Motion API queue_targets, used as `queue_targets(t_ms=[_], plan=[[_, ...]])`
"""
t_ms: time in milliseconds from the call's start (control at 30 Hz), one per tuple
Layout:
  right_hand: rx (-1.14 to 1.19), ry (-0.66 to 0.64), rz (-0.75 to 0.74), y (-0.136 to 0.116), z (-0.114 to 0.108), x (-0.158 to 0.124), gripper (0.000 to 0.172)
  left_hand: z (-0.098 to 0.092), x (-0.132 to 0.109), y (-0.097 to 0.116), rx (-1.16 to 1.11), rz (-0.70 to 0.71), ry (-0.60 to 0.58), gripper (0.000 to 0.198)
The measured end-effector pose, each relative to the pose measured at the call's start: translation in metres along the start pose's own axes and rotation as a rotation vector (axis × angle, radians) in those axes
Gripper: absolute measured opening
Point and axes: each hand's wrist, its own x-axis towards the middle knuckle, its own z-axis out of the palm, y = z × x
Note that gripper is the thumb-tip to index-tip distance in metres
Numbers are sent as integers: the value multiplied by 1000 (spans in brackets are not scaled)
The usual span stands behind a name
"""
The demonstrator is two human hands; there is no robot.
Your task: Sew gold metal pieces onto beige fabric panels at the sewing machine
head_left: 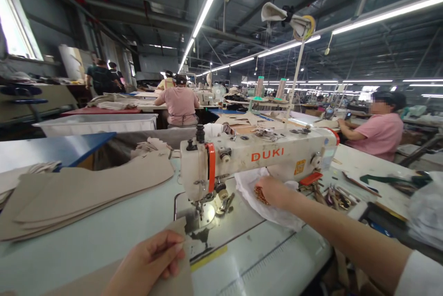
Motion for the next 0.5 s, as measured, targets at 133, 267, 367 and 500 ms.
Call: queue_targets(t_ms=[133, 267, 367, 500], plan=[[-15, 5, -37, 1, 0, -11, 17, -1, -1, 2, 27, 0, 1, 34], [-21, 70, -58, 1, -4, -25, 21, -2, 0, 3, 37, -14, 5, 40], [-17, 122, -57, -1, -8, -30, 24, -1, 0, 6, 30, -17, 1, 42], [-17, 143, -92, -8, -7, -24, 20, -1, -2, 8, 39, -37, 3, 43]])
